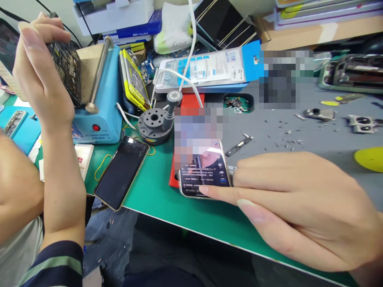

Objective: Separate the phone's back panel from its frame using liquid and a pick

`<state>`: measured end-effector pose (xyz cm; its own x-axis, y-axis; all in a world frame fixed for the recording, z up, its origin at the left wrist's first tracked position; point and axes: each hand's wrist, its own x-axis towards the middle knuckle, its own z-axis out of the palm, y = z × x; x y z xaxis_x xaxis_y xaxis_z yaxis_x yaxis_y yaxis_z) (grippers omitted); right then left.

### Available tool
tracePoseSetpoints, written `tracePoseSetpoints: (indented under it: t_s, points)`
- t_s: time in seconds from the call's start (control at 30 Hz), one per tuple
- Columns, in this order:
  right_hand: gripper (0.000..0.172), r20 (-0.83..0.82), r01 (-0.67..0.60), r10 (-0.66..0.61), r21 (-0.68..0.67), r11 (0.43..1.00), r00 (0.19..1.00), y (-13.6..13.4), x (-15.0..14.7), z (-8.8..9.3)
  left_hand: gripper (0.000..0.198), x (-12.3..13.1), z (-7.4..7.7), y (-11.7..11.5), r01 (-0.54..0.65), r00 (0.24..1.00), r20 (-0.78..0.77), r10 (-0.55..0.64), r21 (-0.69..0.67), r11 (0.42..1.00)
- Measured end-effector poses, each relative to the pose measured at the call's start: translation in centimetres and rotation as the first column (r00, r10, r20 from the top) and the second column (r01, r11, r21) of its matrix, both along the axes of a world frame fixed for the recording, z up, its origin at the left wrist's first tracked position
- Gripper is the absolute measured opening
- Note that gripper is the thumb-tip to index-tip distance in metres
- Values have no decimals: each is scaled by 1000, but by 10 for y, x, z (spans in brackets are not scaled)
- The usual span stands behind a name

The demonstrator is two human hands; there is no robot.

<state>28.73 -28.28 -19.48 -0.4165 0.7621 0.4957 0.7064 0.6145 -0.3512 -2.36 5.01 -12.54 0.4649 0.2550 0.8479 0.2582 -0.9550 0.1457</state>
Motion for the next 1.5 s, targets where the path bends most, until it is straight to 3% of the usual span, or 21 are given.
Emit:
tracePoseSetpoints:
  t_s: [0.1,0.2,0.37,0.47,0.57,0.73,0.9,1.13,1.33,1.5]
  points:
    - [27,-42,-92,94,42,995,995,5,9,1,80,-1,1,1,-13,1000,3,13,10,1000]
    - [27,-35,-39,41,57,998,999,2,12,3,78,4,1,-9,-22,1000,16,22,-4,1000]
    - [31,12,63,-64,66,996,998,-9,12,5,85,12,2,-22,-86,990,92,104,-178,980]
    - [29,9,45,-45,45,998,999,-10,11,5,90,14,3,-24,-66,991,105,85,-179,982]
    - [29,-13,-1,2,32,999,1000,-6,11,5,81,17,3,-28,-70,987,127,98,-212,975]
    - [31,-36,-62,61,-5,998,997,0,10,4,76,14,2,-25,-59,992,106,74,-137,989]
    - [30,-45,-71,72,21,997,996,1,10,1,86,7,0,-11,-27,998,53,30,-65,998]
    - [31,-69,-76,77,16,997,995,0,12,-4,67,7,1,-16,7,999,33,-6,-22,1000]
    - [30,-42,-65,66,30,997,997,-1,13,-3,57,5,0,-10,-31,996,84,42,-129,991]
    - [30,-33,-60,61,43,997,998,0,12,0,74,8,1,-15,-35,999,22,36,-36,999]
